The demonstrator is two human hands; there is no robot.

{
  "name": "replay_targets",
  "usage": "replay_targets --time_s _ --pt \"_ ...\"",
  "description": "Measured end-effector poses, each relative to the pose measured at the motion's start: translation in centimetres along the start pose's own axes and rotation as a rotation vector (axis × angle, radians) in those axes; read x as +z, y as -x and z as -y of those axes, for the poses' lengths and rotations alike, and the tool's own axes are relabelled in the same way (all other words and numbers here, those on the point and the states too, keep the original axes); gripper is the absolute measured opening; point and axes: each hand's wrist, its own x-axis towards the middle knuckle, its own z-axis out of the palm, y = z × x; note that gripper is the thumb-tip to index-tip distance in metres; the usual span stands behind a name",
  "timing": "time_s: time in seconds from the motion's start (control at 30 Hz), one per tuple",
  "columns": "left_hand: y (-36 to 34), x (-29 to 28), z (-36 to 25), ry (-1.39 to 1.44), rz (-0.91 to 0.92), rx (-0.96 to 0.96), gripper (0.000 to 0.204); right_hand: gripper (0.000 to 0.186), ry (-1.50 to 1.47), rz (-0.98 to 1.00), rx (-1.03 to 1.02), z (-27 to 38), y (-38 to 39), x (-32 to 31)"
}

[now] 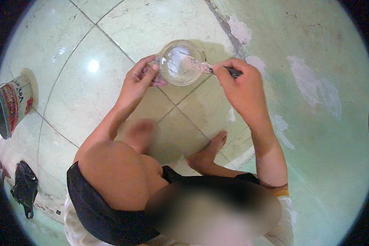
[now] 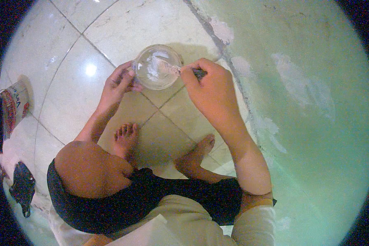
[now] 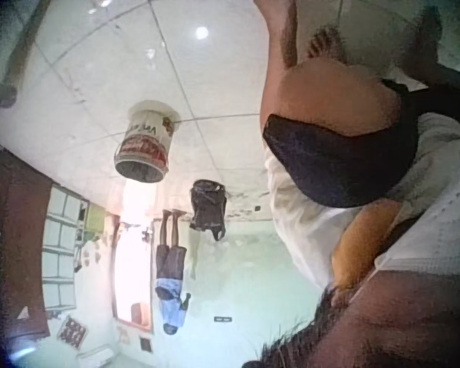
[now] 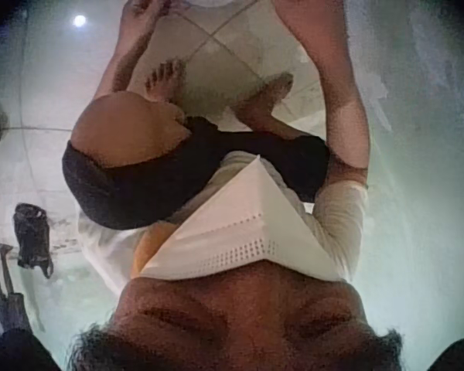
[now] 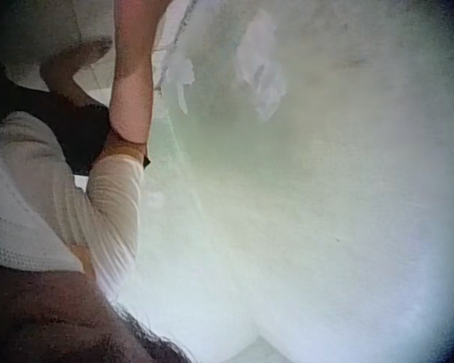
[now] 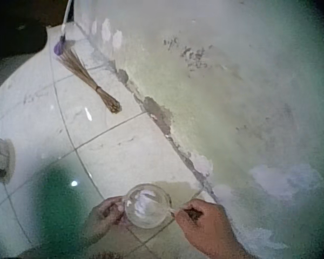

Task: The person patches a crack in a wall by applying a white substance from a container onto the surface using a putty knife.

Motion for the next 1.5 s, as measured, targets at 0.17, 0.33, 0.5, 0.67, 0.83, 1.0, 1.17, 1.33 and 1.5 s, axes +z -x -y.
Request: replay_targets --time_s 0.17,0.33,0.5,0.67,0.83,1.0,1.17,1.33,1.5 --pt "0.1 -0.6 0.6 0.004 0.016 -0.022 0.044 0.028 -0.095 -0.031 0.064 -2.6 -0.8 0.9" --pt "0.2 -0.3 0.0 0.009 -0.003 -0.016 0.042 0.024 -0.213 -0.069 0.023 -4.4 -1.8 2.0" --pt "0.1 0.0 -0.2 -0.004 0.008 -0.018 0.044 0.030 -0.187 -0.032 0.111 -3.9 -2.3 3.4" --pt "-0.2 -0.5 0.7 0.003 0.014 -0.003 0.045 0.028 -0.326 0.033 0.165 -3.4 -1.8 2.9" --pt "-0.1 -0.5 0.4 -0.030 0.034 -0.034 0.046 0.025 -0.403 0.095 0.171 -4.8 -2.0 2.4" --pt "0.0 -0.7 0.2 -0.026 0.043 -0.029 0.045 0.021 -0.472 0.157 0.236 -5.3 -2.3 1.2" --pt "0.1 -0.8 -0.1 -0.058 0.044 -0.048 0.046 0.021 -0.616 0.253 0.342 -7.5 -2.9 0.1" --pt "-0.2 -0.9 0.6 0.013 0.046 -0.003 0.046 0.020 -0.762 0.296 0.411 -10.3 -2.8 -0.5" --pt "-0.2 -0.8 0.2 -0.004 0.071 -0.013 0.044 0.020 -0.782 0.232 0.424 -11.6 -2.8 -0.9"
